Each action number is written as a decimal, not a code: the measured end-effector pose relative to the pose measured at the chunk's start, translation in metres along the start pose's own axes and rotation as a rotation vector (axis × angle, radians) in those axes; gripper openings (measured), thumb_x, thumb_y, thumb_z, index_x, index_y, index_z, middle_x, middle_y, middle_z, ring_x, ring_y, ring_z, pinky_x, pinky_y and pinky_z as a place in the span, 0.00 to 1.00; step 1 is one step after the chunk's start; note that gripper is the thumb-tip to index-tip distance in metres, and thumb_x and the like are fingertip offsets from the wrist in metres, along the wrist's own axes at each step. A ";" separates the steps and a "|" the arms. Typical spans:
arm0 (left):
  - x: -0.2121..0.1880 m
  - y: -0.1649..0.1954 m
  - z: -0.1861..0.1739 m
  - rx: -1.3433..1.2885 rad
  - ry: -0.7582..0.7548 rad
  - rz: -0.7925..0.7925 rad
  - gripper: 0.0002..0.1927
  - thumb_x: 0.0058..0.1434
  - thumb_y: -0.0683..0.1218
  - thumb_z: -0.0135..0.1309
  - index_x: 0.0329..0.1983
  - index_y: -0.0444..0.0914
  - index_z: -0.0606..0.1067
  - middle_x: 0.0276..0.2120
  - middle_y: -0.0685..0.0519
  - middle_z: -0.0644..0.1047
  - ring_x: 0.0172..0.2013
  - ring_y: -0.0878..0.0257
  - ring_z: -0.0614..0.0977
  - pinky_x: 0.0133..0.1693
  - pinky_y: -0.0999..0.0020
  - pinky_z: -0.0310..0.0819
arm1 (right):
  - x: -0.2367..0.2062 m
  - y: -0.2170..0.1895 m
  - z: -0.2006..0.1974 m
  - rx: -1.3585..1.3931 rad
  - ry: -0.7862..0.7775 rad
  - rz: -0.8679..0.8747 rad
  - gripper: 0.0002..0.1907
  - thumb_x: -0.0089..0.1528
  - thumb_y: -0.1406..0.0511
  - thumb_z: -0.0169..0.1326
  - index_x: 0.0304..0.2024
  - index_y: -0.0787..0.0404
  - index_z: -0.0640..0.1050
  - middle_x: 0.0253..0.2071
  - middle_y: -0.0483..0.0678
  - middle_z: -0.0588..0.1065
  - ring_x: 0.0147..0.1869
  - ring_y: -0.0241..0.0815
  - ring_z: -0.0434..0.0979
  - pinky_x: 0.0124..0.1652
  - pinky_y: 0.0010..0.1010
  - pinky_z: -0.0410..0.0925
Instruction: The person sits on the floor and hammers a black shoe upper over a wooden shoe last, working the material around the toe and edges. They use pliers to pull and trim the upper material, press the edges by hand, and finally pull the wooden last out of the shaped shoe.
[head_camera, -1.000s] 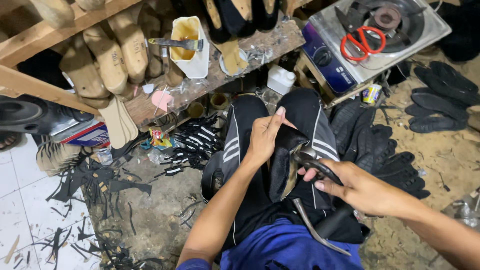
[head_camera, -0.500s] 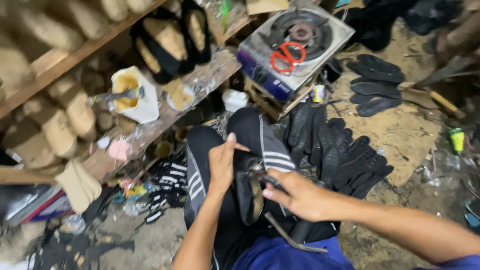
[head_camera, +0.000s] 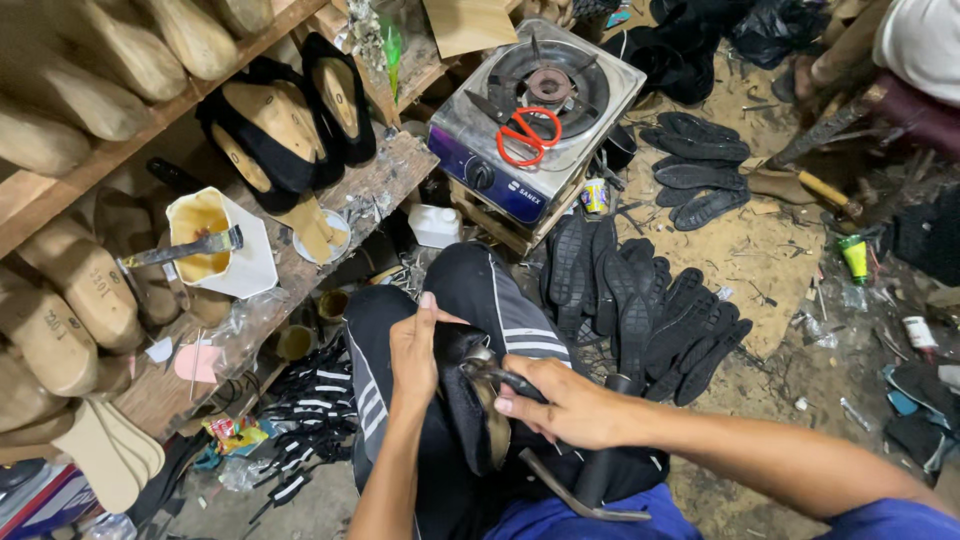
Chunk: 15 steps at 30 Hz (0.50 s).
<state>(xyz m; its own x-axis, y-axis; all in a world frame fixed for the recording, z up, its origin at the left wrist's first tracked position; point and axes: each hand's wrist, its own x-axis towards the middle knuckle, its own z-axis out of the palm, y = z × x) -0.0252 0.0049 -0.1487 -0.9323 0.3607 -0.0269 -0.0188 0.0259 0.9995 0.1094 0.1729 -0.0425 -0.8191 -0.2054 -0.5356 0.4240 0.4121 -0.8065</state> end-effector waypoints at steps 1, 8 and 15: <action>0.002 -0.005 0.001 -0.008 0.034 -0.019 0.34 0.74 0.60 0.43 0.27 0.30 0.84 0.18 0.56 0.73 0.24 0.70 0.69 0.31 0.73 0.62 | 0.004 -0.003 -0.005 0.011 -0.030 -0.067 0.12 0.68 0.59 0.49 0.39 0.62 0.69 0.25 0.51 0.71 0.28 0.42 0.75 0.32 0.33 0.70; 0.013 -0.031 0.003 -0.071 0.045 -0.141 0.32 0.72 0.59 0.46 0.26 0.30 0.83 0.16 0.57 0.71 0.20 0.70 0.66 0.24 0.71 0.57 | 0.017 -0.013 -0.034 0.034 -0.156 0.038 0.11 0.68 0.60 0.50 0.41 0.63 0.69 0.26 0.43 0.70 0.28 0.40 0.73 0.32 0.36 0.70; 0.017 -0.023 -0.010 -0.086 0.027 -0.136 0.33 0.72 0.60 0.42 0.28 0.30 0.82 0.21 0.53 0.78 0.23 0.67 0.75 0.30 0.72 0.68 | 0.033 -0.003 0.007 -0.115 0.132 -0.194 0.18 0.70 0.54 0.48 0.38 0.63 0.69 0.22 0.49 0.66 0.27 0.44 0.69 0.31 0.38 0.65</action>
<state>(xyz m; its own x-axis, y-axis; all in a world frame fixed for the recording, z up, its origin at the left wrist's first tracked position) -0.0439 0.0008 -0.1720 -0.9285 0.3338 -0.1627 -0.1751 -0.0073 0.9845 0.0839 0.1582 -0.0594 -0.9275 -0.1760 -0.3298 0.2131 0.4758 -0.8533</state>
